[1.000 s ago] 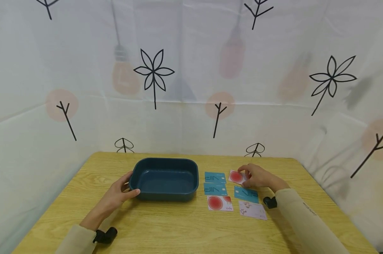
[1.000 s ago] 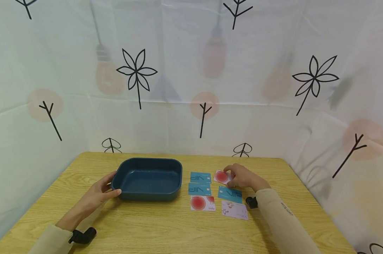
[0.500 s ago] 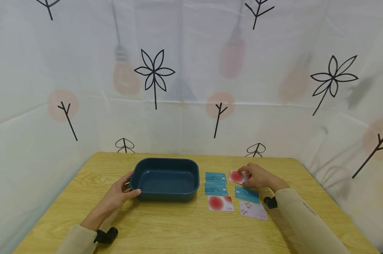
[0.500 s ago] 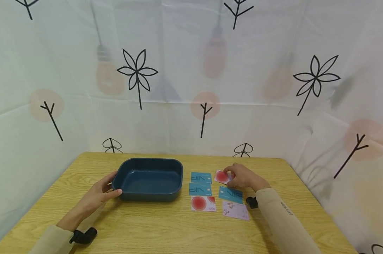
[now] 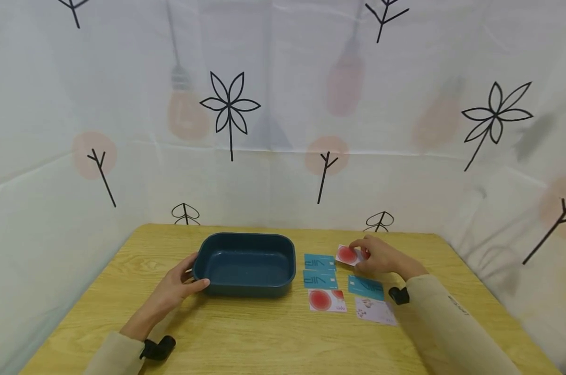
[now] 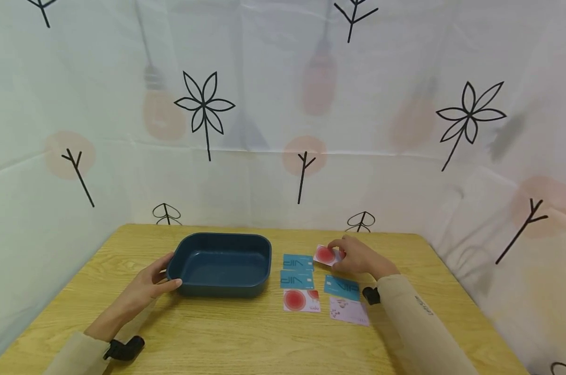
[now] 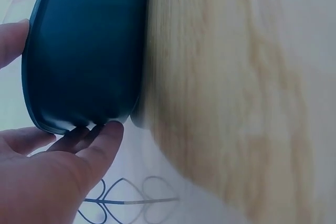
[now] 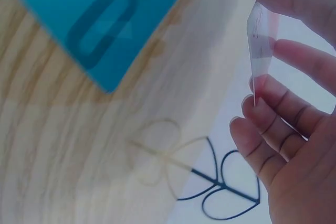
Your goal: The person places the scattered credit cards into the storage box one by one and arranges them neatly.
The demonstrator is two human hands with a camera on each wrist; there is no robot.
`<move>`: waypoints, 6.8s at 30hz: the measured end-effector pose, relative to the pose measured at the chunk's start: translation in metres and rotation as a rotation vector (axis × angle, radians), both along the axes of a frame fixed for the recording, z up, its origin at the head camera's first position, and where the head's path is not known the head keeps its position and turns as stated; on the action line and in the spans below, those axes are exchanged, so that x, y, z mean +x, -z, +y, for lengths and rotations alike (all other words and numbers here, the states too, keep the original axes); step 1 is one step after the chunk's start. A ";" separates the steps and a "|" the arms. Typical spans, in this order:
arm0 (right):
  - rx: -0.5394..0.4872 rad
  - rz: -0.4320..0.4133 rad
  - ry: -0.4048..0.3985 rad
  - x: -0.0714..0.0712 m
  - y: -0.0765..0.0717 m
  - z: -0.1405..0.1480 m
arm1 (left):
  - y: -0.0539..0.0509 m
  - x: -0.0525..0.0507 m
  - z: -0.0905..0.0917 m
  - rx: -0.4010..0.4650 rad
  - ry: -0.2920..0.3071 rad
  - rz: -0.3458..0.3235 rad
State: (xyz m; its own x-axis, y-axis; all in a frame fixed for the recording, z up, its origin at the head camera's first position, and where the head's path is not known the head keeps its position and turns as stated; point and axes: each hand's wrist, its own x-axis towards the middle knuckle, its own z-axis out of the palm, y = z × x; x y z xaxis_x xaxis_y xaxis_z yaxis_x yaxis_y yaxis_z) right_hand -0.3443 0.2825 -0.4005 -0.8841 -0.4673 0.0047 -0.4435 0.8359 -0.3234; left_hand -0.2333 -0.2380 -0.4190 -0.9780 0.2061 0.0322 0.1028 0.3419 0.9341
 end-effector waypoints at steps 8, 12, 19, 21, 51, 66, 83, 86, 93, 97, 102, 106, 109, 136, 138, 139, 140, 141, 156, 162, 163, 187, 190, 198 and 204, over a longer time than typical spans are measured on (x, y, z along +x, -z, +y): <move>0.022 0.047 -0.028 0.001 -0.008 -0.010 | 0.001 -0.003 0.008 0.024 0.014 0.003; 0.025 0.046 -0.067 0.001 -0.016 -0.024 | 0.003 -0.002 0.006 0.025 0.008 0.006; 0.039 0.052 -0.125 -0.001 -0.024 -0.051 | 0.002 0.002 -0.001 0.010 -0.002 0.018; 0.041 0.051 -0.138 -0.002 -0.025 -0.057 | 0.001 0.003 -0.002 0.005 -0.007 0.012; 0.017 0.102 -0.247 -0.010 -0.053 -0.103 | 0.004 -0.002 0.000 0.029 0.016 0.005; 0.028 0.093 -0.303 -0.013 -0.051 -0.144 | 0.002 -0.001 0.001 0.030 0.010 -0.006; 0.061 0.040 -0.332 -0.009 -0.057 -0.185 | 0.003 -0.001 0.000 0.050 0.027 -0.007; 0.066 0.035 -0.336 -0.008 -0.057 -0.191 | 0.004 -0.001 0.000 0.051 0.029 -0.005; 0.085 0.034 -0.362 -0.008 -0.061 -0.205 | 0.004 -0.001 -0.001 0.044 0.025 -0.008; 0.082 0.025 -0.377 -0.009 -0.061 -0.211 | 0.003 -0.001 0.000 0.044 0.021 -0.007; 0.110 0.037 -0.385 -0.012 -0.061 -0.220 | 0.003 -0.002 0.000 0.047 0.019 -0.006; 0.119 0.035 -0.387 -0.013 -0.063 -0.228 | 0.004 -0.002 0.001 0.054 0.014 -0.002; 0.118 0.028 -0.393 -0.013 -0.065 -0.234 | 0.004 -0.002 0.001 0.058 0.010 -0.004; 0.192 0.046 -0.451 -0.021 -0.050 -0.273 | 0.000 -0.001 0.006 0.031 -0.025 -0.009; 0.207 0.058 -0.456 -0.022 -0.048 -0.276 | 0.000 -0.001 0.005 0.023 -0.030 -0.004; 0.213 0.062 -0.457 -0.022 -0.048 -0.278 | 0.001 -0.001 0.005 0.020 -0.032 -0.003; 0.217 0.065 -0.460 -0.022 -0.047 -0.279 | 0.001 -0.001 0.005 0.015 -0.036 -0.002; 0.225 0.070 -0.463 -0.022 -0.045 -0.281 | 0.001 0.000 0.005 0.010 -0.037 -0.002; 0.364 0.217 -0.498 -0.025 -0.025 -0.292 | -0.003 0.000 0.008 -0.007 -0.038 -0.005; 0.400 0.219 -0.502 -0.025 -0.021 -0.298 | -0.001 0.000 0.008 -0.004 -0.037 0.005; 0.401 0.211 -0.504 -0.024 -0.020 -0.299 | -0.001 0.000 0.007 -0.003 -0.035 0.006; 0.322 0.100 -0.470 -0.024 -0.002 -0.303 | 0.005 0.001 0.005 0.012 0.003 0.022; 0.312 0.088 -0.465 -0.024 -0.003 -0.303 | 0.004 0.001 0.005 0.009 0.005 0.020; 0.322 0.101 -0.463 -0.022 -0.003 -0.303 | 0.003 0.001 0.005 0.012 0.012 0.015; 0.288 0.079 -0.485 -0.024 -0.004 -0.299 | 0.002 0.001 0.006 0.003 0.002 0.011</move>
State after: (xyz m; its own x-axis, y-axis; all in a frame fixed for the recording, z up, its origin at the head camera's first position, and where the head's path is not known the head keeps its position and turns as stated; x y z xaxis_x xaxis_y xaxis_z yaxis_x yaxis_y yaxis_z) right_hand -0.3680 -0.0169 -0.3968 -0.5701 -0.8119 -0.1255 -0.8122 0.5800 -0.0629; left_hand -0.2323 -0.2322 -0.4212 -0.9771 0.2083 0.0440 0.1142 0.3386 0.9340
